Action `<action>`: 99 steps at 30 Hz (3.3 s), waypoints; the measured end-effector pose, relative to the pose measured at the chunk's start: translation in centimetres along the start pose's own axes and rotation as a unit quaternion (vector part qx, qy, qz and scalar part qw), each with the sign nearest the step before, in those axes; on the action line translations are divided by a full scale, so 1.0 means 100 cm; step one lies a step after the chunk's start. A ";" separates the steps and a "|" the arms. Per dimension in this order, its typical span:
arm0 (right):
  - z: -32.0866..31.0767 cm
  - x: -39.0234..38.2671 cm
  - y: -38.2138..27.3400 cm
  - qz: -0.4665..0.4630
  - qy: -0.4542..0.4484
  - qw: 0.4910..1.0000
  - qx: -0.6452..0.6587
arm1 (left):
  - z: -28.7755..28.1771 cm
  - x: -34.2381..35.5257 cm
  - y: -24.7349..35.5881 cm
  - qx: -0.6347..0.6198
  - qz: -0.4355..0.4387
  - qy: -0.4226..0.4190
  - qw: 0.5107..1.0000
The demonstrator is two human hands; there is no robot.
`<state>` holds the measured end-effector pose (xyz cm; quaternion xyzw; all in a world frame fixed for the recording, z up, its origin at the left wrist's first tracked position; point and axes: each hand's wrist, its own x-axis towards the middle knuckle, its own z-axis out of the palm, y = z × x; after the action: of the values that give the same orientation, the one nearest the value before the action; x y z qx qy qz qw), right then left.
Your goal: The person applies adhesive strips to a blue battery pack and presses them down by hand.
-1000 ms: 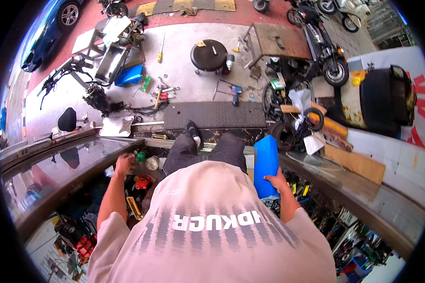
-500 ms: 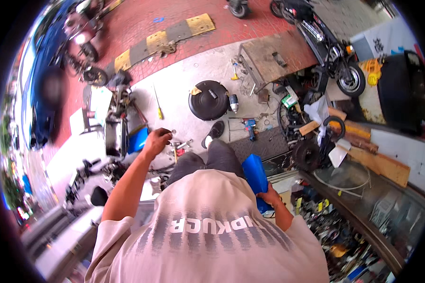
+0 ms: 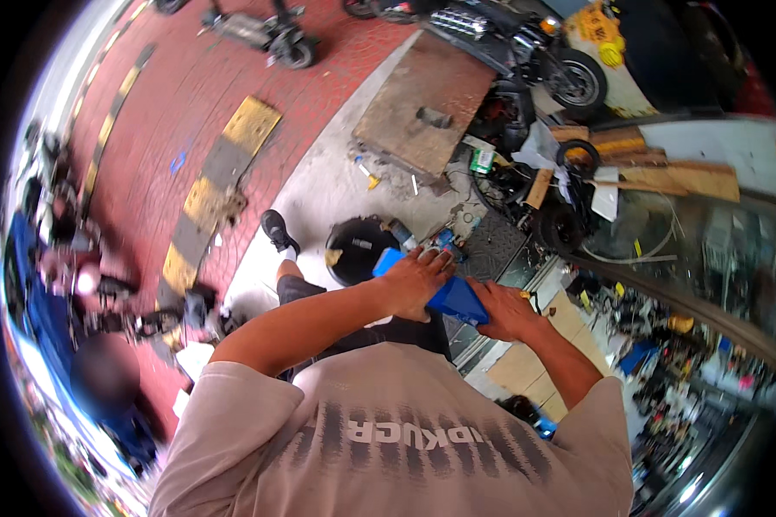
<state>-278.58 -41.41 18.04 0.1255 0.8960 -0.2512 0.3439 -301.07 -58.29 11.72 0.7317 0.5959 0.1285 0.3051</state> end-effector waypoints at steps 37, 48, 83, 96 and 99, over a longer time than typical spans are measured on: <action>0.386 0.560 -0.049 0.690 0.190 0.260 0.648 | -0.114 -0.213 -0.449 0.062 -0.397 -0.111 0.909; 0.429 0.468 -0.018 0.552 0.303 0.267 0.730 | -0.038 -0.316 -0.490 -0.009 -0.577 0.071 0.813; 0.258 0.409 0.386 0.415 0.418 0.736 0.334 | 0.200 -0.111 -0.234 -0.033 -0.373 0.418 0.828; 0.597 0.392 0.439 0.404 0.300 0.820 0.272 | 0.228 -0.093 -0.173 -0.056 -0.411 0.417 0.809; 0.556 0.380 0.415 0.473 0.379 0.723 0.333 | 0.243 -0.098 -0.159 -0.010 -0.414 0.451 0.790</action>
<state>-259.15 -34.28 -58.34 0.7238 0.6350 -0.2697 -0.0140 -302.79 -73.09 -15.01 0.2704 0.9105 0.3112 0.0330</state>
